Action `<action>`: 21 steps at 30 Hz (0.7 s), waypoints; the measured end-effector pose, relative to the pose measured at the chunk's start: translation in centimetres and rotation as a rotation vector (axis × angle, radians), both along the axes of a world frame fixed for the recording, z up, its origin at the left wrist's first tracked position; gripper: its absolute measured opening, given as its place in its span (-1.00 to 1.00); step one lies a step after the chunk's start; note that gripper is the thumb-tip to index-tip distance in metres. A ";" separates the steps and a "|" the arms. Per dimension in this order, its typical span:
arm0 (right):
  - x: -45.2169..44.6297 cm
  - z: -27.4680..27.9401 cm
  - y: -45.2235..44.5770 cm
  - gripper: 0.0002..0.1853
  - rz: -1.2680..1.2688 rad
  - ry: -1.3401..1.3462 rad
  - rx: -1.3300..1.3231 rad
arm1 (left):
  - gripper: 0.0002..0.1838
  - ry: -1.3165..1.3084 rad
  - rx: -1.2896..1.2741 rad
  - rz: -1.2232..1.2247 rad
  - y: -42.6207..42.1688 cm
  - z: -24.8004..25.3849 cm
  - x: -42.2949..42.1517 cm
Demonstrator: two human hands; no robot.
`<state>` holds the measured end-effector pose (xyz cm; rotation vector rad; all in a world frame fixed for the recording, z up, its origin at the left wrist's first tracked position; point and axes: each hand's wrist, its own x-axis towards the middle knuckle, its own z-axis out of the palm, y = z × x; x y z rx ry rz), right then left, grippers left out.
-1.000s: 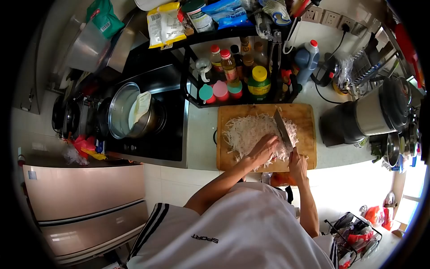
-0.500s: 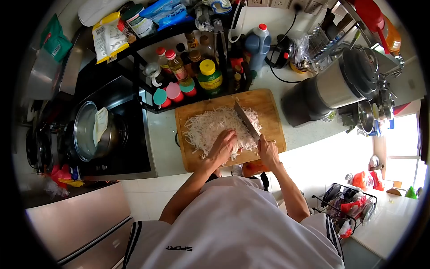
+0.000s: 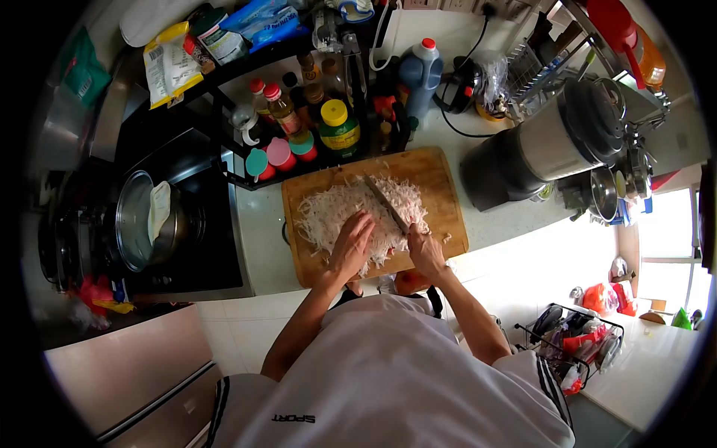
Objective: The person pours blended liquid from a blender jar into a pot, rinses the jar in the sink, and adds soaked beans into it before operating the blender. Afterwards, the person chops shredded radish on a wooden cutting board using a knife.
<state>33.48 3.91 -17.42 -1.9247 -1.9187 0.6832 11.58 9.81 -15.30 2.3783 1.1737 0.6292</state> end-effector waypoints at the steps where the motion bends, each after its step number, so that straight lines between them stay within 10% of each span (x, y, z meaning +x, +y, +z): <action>1: 0.1 1.0 0.6 -0.68 0.017 0.004 0.008 | -0.57 0.005 0.010 0.000 0.1 0.3 -0.2; 8: -1.4 11.4 1.3 -0.85 0.007 0.031 0.046 | -0.07 0.208 -0.040 0.220 -1.5 2.0 -1.5; 15: -2.8 -1.4 2.9 -0.85 0.239 -0.070 -0.009 | 0.32 0.053 -0.240 0.419 -2.8 -1.2 -1.5; 21: -2.2 1.1 4.2 -0.85 0.242 0.040 0.011 | 0.35 -0.039 -0.112 0.377 -2.5 -3.4 -1.3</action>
